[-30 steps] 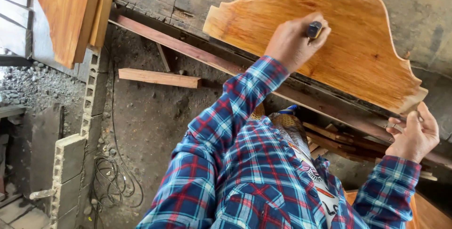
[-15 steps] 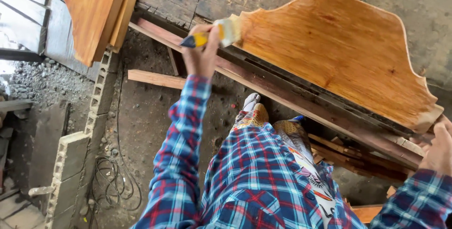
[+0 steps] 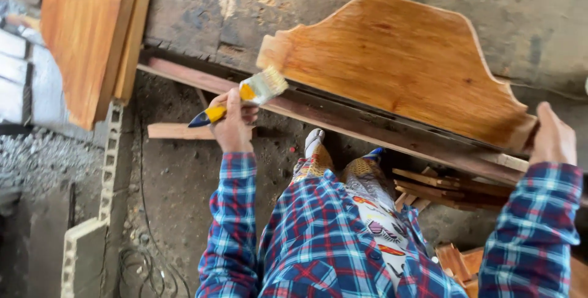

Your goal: The person applies a brown wood stain to a curved wooden board using a paintbrush, covering the surface and edges. They then dip the brush into a container of stain and apply it to a long, thin wooden piece, coating both sides.

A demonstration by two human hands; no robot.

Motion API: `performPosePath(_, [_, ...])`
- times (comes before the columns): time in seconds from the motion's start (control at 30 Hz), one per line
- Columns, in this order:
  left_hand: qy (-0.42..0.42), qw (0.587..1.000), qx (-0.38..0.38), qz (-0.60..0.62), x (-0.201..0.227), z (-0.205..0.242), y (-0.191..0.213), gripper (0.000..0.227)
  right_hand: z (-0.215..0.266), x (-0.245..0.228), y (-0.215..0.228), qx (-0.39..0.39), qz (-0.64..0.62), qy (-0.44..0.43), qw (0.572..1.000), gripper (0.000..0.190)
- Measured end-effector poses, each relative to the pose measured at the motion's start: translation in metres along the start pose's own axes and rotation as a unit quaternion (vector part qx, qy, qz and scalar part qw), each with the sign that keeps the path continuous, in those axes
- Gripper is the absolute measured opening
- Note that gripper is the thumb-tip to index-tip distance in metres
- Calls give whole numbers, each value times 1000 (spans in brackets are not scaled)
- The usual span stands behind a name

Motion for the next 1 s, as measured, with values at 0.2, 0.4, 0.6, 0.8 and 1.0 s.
performPosePath(0.2, [25, 999, 14, -32, 16, 9, -9, 20, 3, 28, 7, -30, 20, -4, 999, 33])
performPosePath(0.4, [76, 995, 39, 56, 35, 2, -12, 39, 13, 66, 18, -131, 304, 320, 888, 92])
performPosePath(0.6, [68, 980, 129, 134, 39, -30, 12, 56, 88, 44, -9, 26, -127, -170, 977, 47])
performPosePath(0.8, [119, 960, 173, 184, 32, -52, 4, 73, 129, 36, -11, 17, -127, -112, 985, 25])
performPosePath(1.0, [166, 955, 119, 214, 12, -69, -30, 69, 166, 13, -20, 74, -160, -164, 971, 65])
Point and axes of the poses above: each hand's wrist, its own z-axis away from the middle knuckle, its own y-axis out of the back of the hand, x = y × z, the point moved 2 cm from there along -z, towards the middle knuckle, and after that the axes turned 1 degree about -z, right-handed, at the moved point
